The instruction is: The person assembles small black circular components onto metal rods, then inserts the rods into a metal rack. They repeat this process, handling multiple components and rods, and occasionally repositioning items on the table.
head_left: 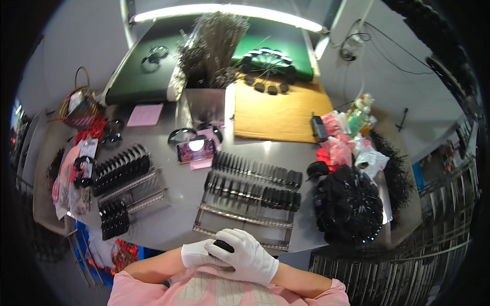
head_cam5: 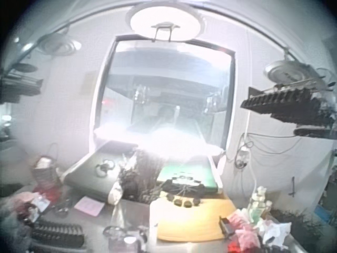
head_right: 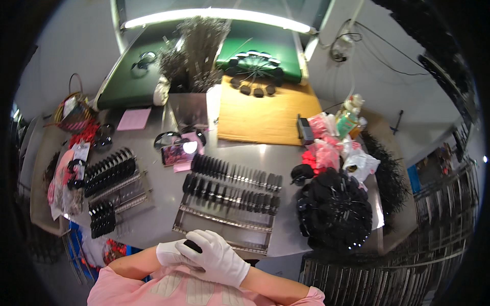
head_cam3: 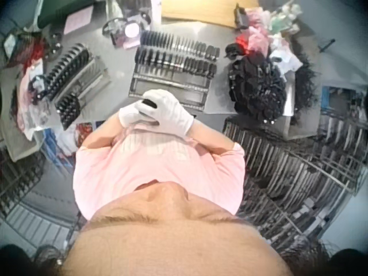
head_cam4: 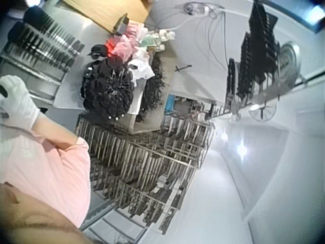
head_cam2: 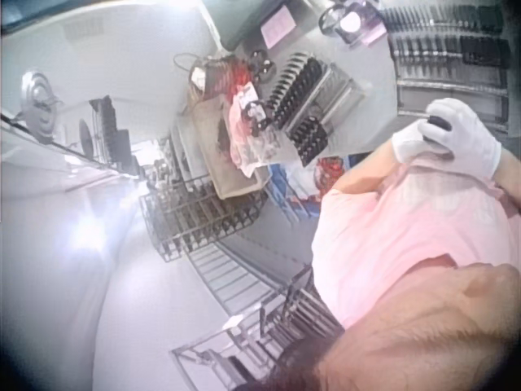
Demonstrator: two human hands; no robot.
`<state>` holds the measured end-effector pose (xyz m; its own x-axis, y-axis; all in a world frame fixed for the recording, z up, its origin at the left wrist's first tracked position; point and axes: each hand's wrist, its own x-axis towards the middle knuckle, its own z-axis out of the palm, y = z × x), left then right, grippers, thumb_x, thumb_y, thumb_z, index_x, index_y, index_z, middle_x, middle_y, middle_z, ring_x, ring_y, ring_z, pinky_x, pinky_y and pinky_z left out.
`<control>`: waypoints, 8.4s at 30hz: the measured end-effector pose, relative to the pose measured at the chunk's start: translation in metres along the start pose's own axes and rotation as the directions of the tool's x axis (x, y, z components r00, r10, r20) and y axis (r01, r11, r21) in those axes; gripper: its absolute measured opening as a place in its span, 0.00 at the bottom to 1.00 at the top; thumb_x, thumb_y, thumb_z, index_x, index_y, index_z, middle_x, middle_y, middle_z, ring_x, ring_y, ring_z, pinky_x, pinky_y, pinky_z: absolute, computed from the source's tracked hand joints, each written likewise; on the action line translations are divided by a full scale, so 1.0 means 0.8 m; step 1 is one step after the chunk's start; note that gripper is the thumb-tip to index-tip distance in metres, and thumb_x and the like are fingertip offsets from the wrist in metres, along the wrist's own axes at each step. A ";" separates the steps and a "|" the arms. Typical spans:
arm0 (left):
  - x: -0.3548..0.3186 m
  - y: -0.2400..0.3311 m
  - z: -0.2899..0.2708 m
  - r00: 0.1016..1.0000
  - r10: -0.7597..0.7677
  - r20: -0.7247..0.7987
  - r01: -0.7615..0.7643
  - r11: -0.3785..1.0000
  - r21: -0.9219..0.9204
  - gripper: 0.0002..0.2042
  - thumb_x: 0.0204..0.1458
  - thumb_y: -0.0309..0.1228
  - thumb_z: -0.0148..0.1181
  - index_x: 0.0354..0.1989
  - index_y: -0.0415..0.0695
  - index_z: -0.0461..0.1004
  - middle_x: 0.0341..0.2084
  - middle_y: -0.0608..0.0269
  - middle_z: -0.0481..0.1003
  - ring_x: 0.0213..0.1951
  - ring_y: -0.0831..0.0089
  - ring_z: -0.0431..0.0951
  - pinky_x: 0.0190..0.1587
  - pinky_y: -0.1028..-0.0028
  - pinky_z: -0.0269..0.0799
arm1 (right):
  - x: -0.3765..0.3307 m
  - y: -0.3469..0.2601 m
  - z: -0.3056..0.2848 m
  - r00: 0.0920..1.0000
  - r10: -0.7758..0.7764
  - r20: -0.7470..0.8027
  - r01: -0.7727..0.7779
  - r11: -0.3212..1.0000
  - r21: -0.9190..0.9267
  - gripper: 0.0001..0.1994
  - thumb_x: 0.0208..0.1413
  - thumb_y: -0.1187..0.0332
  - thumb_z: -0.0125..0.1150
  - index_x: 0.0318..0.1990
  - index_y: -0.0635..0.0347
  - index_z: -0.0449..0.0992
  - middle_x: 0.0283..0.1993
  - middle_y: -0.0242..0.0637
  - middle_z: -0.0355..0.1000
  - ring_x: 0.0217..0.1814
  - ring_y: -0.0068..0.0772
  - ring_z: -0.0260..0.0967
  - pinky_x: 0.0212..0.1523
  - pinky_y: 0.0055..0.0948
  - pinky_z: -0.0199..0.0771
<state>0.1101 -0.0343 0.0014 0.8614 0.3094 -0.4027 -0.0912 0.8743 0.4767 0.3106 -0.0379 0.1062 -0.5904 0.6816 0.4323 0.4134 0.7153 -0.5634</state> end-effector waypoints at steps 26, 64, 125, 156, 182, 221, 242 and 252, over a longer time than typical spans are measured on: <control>-0.111 -0.016 -0.077 0.849 -0.035 -0.527 -0.304 0.783 -0.543 0.26 0.71 0.48 0.48 0.51 0.31 0.76 0.20 0.61 0.73 0.21 0.83 0.70 0.18 0.87 0.55 | 0.032 0.103 0.113 0.855 0.426 -0.295 -0.208 0.804 0.557 0.35 0.46 0.84 0.71 0.61 0.51 0.66 0.64 0.47 0.68 0.59 0.43 0.74 0.56 0.37 0.79; -0.041 0.015 -0.065 0.688 0.675 -0.267 -0.300 0.600 0.742 0.10 0.65 0.26 0.58 0.50 0.37 0.80 0.48 0.57 0.81 0.49 0.69 0.79 0.54 0.70 0.75 | 0.067 0.112 0.094 0.963 0.262 -0.067 -0.268 0.959 -0.091 0.25 0.42 0.71 0.76 0.51 0.46 0.76 0.57 0.51 0.70 0.40 0.54 0.77 0.41 0.44 0.81; 0.021 0.586 0.037 0.199 0.974 0.106 0.683 -0.216 0.698 0.28 0.61 0.45 0.61 0.67 0.46 0.67 0.58 0.47 0.75 0.61 0.48 0.73 0.64 0.57 0.68 | -0.073 0.114 0.017 0.957 0.266 -0.112 -0.277 0.956 -0.096 0.23 0.44 0.71 0.75 0.51 0.45 0.79 0.62 0.54 0.68 0.49 0.56 0.75 0.48 0.43 0.80; -0.062 0.625 0.048 -0.051 0.871 0.489 0.702 -0.317 0.637 0.09 0.64 0.38 0.58 0.41 0.45 0.73 0.39 0.48 0.78 0.42 0.41 0.77 0.44 0.51 0.74 | -0.072 0.077 -0.048 0.977 0.125 0.175 -0.013 0.847 -0.531 0.24 0.47 0.60 0.64 0.55 0.45 0.78 0.57 0.33 0.70 0.61 0.40 0.66 0.56 0.38 0.70; -0.221 0.285 0.078 -0.424 0.863 0.275 -0.186 -0.380 0.906 0.09 0.71 0.35 0.53 0.48 0.43 0.68 0.31 0.59 0.78 0.25 0.80 0.72 0.28 0.81 0.61 | -0.077 0.085 -0.073 0.940 0.274 0.204 -0.134 0.846 -0.517 0.35 0.39 0.67 0.73 0.60 0.61 0.70 0.62 0.44 0.66 0.63 0.51 0.64 0.61 0.45 0.69; -0.046 0.178 -0.033 0.055 0.978 -0.203 -0.227 0.210 0.951 0.04 0.69 0.28 0.52 0.41 0.42 0.69 0.25 0.64 0.76 0.21 0.78 0.76 0.25 0.77 0.72 | -0.097 0.024 -0.050 0.709 0.701 0.071 -0.607 0.659 -0.444 0.24 0.51 0.41 0.70 0.27 0.55 0.83 0.22 0.39 0.76 0.27 0.47 0.78 0.28 0.40 0.79; -0.022 0.239 -0.145 0.173 0.685 -0.707 -0.595 0.645 0.479 0.08 0.70 0.36 0.53 0.45 0.45 0.71 0.27 0.65 0.75 0.21 0.83 0.68 0.25 0.82 0.67 | -0.088 -0.010 -0.062 0.752 0.638 -0.167 -0.654 0.688 -0.315 0.14 0.51 0.55 0.74 0.34 0.56 0.86 0.28 0.39 0.81 0.29 0.40 0.80 0.29 0.31 0.79; -0.035 0.266 -0.164 0.430 0.619 -0.657 -0.429 0.781 0.455 0.07 0.68 0.35 0.58 0.43 0.46 0.72 0.32 0.62 0.80 0.27 0.80 0.77 0.32 0.80 0.77 | -0.070 -0.013 -0.074 0.729 0.661 -0.179 -0.685 0.704 -0.187 0.11 0.53 0.59 0.73 0.37 0.56 0.86 0.28 0.41 0.80 0.29 0.40 0.80 0.31 0.32 0.79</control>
<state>0.0006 0.1918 0.0113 -0.0144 0.9200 -0.3915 -0.2137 0.3797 0.9001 0.3808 -0.0743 0.1296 -0.0331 0.9971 0.0682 0.8251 0.0658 -0.5612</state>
